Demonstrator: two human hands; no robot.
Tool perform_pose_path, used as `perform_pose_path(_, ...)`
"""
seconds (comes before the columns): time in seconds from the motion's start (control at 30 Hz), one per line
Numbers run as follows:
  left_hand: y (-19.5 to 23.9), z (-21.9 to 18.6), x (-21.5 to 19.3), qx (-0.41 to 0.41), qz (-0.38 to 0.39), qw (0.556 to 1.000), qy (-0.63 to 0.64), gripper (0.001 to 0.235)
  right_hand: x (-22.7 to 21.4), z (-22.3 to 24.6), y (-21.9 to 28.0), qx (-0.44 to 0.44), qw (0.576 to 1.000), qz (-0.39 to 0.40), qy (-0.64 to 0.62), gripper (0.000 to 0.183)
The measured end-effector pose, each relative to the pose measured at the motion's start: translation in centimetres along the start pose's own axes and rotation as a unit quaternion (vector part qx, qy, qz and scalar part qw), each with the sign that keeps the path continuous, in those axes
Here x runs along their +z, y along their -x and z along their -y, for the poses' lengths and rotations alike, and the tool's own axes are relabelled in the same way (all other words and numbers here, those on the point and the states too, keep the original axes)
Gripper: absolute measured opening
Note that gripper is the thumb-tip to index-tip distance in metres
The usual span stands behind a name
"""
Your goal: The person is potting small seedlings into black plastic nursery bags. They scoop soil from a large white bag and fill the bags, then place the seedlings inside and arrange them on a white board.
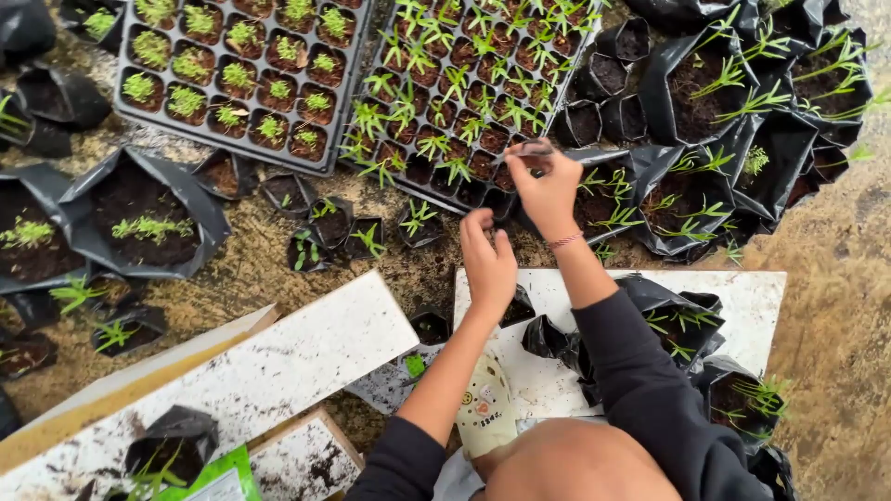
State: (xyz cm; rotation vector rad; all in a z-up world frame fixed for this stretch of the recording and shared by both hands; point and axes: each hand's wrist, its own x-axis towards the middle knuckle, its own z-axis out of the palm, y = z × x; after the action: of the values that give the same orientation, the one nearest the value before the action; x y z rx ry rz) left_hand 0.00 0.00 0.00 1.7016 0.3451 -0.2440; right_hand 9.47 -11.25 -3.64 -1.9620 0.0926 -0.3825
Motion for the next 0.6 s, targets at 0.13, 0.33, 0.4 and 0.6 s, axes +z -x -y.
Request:
perform_pose_path(0.13,-2.6,0.7,0.5,0.062,-0.020,0.998,-0.020,0.035,0.4,-0.4,0.2,-0.042,0.995,0.013,0.092,0.020)
perform_pose_path(0.33,-3.4,0.7,0.3,0.093,0.000,0.991,-0.093,0.043,0.6,-1.1,1.1,-0.068,0.986,0.030,0.151,0.019)
perform_pose_path(0.4,-3.1,0.4,-0.1,0.098,0.032,0.980,-0.172,0.048,0.3,-0.5,1.1,-0.041,0.983,0.077,0.163,0.030)
perform_pose_path(0.6,-3.3,2.7,0.6,0.125,0.058,0.950,-0.279,0.061,-0.4,0.2,0.9,-0.168,0.939,0.092,0.284,0.016)
